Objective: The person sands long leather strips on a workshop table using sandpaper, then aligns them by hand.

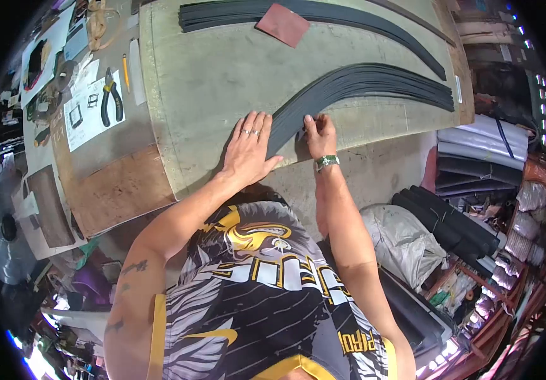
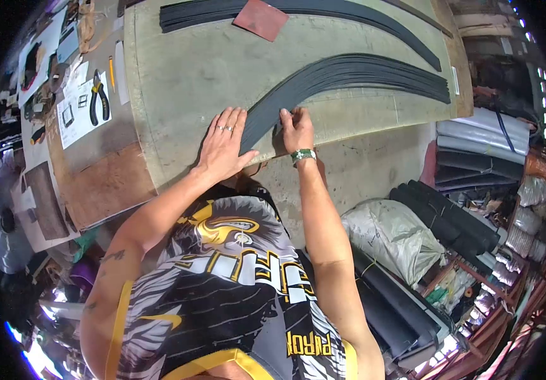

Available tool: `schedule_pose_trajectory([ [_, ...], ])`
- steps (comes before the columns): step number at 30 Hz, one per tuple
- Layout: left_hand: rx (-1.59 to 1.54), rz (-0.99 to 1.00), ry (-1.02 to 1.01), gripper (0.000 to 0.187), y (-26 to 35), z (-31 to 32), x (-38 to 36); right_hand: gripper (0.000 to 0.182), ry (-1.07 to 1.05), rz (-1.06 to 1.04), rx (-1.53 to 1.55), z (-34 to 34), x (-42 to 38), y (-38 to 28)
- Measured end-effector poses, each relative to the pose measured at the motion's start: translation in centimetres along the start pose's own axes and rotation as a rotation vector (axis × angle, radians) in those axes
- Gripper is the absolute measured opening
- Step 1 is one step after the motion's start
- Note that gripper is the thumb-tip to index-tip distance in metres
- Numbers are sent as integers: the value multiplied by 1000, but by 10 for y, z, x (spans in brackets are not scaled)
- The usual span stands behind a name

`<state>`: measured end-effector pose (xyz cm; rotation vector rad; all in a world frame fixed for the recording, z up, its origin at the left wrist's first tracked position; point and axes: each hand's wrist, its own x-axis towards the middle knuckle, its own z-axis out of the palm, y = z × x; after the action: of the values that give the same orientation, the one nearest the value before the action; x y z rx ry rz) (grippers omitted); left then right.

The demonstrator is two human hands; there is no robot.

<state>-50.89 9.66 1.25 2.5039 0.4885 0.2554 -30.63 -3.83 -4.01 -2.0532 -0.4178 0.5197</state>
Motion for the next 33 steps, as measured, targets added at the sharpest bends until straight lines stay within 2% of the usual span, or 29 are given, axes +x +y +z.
schedule_pose_trajectory([
  [4, -76, -28, 5, 91, -11, -8, -18, 32, -14, 72, 60, 1, -3, -7],
  [5, -81, -45, 24, 89, -12, -8, -21, 31, -2, -65, -16, 3, 3, 11],
  [8, -82, -63, 54, 85, -9, -4, -28, 33, 61, -111, -155, 4, -1, 8],
  [12, -44, -27, 87, 87, -4, 2, -28, 40, 105, -56, -281, 6, -10, -22],
  [13, -42, -21, 75, 87, -1, 2, -29, 47, 142, -48, -323, 11, -12, -31],
  [14, -40, -17, 62, 88, 2, 4, -29, 63, 123, -5, -359, 14, -8, -33],
  [16, -103, 46, 3, 101, 9, 12, -31, 83, 174, 73, -411, 26, -11, -49],
  [18, -139, 132, -77, 110, 20, 20, -35, 99, 171, 88, -617, 29, -26, -79],
  [19, -160, 161, -127, 117, 27, 24, -35, 101, 192, 97, -680, 33, -28, -79],
  [22, -165, 248, -241, 122, 46, 33, -32, 96, 221, 86, -853, 23, -37, -79],
  [23, -151, 257, -349, 116, 51, 34, -32, 88, 260, 50, -827, 19, -39, -70],
  [26, -135, 349, -434, 100, 55, 36, -25, 80, 233, -13, -789, -3, -44, -45],
  [27, -164, 387, -366, 62, 56, 32, -23, 76, 215, -8, -758, -13, -48, -40],
  [30, -397, 374, -321, 33, 56, 47, -8, 76, 174, -24, -686, -49, -69, -7],
  [31, -395, 403, -183, 19, 66, 46, 1, 75, 204, -64, -677, -62, -80, 3],
  [33, -402, 379, -159, 24, 90, 48, 21, 79, 164, -78, -674, -95, -99, 23],
])
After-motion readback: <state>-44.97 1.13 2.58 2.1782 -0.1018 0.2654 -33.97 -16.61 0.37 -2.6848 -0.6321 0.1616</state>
